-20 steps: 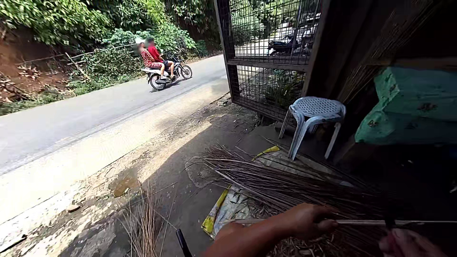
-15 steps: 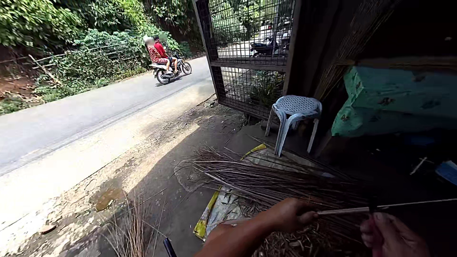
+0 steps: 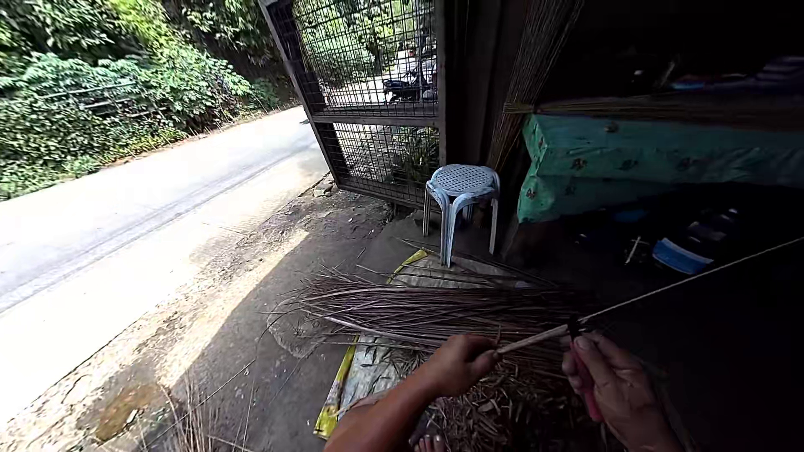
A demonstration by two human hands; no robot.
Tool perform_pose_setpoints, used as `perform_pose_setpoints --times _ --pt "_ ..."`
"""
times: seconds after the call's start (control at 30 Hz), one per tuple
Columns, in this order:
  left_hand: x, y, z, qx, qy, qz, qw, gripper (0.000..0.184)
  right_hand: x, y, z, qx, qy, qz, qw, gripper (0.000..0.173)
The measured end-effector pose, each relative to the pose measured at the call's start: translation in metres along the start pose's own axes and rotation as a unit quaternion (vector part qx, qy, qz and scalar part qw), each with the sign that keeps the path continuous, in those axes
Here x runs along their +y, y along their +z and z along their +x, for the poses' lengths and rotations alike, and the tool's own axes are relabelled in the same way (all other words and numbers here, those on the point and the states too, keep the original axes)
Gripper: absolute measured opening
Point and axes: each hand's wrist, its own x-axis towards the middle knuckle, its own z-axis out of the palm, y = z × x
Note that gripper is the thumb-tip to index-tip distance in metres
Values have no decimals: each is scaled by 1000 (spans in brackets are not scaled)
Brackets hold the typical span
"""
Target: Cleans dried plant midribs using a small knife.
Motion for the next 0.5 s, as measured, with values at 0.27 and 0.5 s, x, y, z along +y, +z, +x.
perform_pose_setpoints --times 0.27,0.5 --pt "1 1 -2 -2 8 -22 1000 33 6 19 -6 -65 -34 -2 997 29" --pt "2 1 -4 0 10 -19 1000 33 7 8 -1 -35 -74 -31 996 30"
